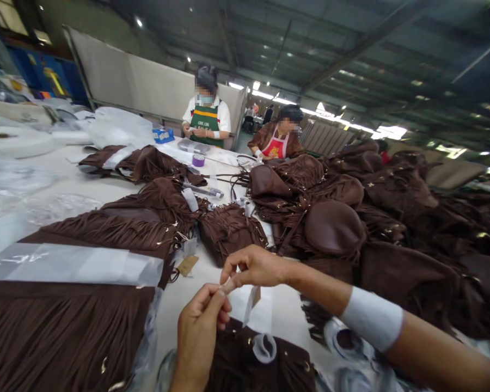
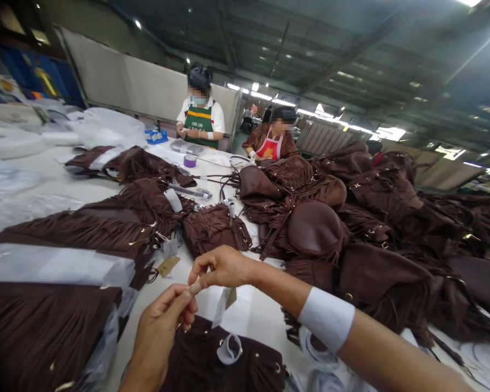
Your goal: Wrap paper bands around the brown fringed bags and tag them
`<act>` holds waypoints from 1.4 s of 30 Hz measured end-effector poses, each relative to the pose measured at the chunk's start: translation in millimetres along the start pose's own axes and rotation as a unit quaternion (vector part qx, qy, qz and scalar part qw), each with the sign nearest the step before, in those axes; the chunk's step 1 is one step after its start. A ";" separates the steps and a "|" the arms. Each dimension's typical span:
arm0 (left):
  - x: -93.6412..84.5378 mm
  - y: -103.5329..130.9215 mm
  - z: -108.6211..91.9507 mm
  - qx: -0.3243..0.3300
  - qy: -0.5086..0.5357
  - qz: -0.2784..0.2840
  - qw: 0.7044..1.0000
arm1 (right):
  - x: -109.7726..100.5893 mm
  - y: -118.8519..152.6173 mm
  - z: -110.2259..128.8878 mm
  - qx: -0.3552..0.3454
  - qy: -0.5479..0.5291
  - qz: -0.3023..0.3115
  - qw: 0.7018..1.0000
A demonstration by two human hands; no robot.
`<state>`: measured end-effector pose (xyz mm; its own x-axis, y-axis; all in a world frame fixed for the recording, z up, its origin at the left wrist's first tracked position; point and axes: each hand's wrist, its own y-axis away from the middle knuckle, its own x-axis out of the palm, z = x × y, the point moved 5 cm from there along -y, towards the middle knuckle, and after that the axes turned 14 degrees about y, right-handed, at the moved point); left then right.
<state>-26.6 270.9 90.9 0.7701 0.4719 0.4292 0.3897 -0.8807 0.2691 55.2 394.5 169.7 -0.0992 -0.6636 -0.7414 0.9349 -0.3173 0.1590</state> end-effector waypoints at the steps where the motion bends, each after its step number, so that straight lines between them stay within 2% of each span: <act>1: -0.8 -4.6 2.1 -0.007 0.009 0.000 1.000 | 1.3 -3.7 -4.4 -0.009 0.007 -0.015 1.000; 4: -11.9 -10.7 5.3 0.000 -0.042 -0.006 0.999 | 8.8 -12.6 -13.0 -0.032 0.033 -0.039 0.998; 6: -27.5 -7.7 5.8 0.054 -0.164 -0.010 0.985 | 16.9 -16.9 -18.3 -0.043 0.060 -0.036 0.997; 7: -36.8 -3.9 6.5 0.095 -0.240 -0.011 0.966 | 22.5 -18.6 -20.9 -0.052 0.073 -0.025 0.996; 9: -55.7 6.7 12.8 0.171 -0.379 -0.004 0.910 | 35.6 -21.3 -25.5 -0.077 0.091 0.009 0.993; 10: -65.1 11.5 19.6 0.183 -0.431 0.006 0.883 | 42.5 -22.4 -27.4 -0.089 0.098 0.026 0.991; 12: -80.7 17.0 37.0 0.169 -0.511 0.045 0.842 | 55.1 -24.9 -30.6 -0.107 0.110 0.055 0.987; 14: -90.9 16.9 52.1 0.145 -0.558 0.087 0.813 | 65.1 -28.5 -33.2 -0.112 0.125 0.076 0.983; 20: -103.2 -1.0 69.1 0.144 -0.595 0.145 0.777 | 82.0 -42.8 -37.5 -0.120 0.138 0.114 0.976; 22: -104.6 -3.5 69.9 0.183 -0.618 0.147 0.751 | 84.8 -46.9 -38.0 -0.125 0.140 0.118 0.975; 26: -100.8 1.0 66.6 0.305 -0.665 0.122 0.671 | 89.2 -51.0 -36.0 -0.133 0.178 0.135 0.966; 28: -98.0 3.9 64.3 0.343 -0.672 0.113 0.646 | 90.4 -51.4 -33.8 -0.137 0.201 0.144 0.959; 31: -95.0 6.1 60.2 0.369 -0.674 0.108 0.631 | 91.2 -51.5 -29.8 -0.144 0.216 0.150 0.954; 36: -92.0 6.9 55.3 0.382 -0.671 0.110 0.626 | 91.5 -53.2 -26.0 -0.141 0.219 0.156 0.953; 42: -88.6 6.6 52.2 0.386 -0.671 0.096 0.626 | 99.1 -55.7 -34.8 -0.123 0.146 0.190 0.963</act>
<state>-65.9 221.2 9.7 0.3696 0.3529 -0.8596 -0.0460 -0.9170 -0.3962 5.2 370.0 64.7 0.3329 -0.4691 -0.8180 0.9407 0.1055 0.3223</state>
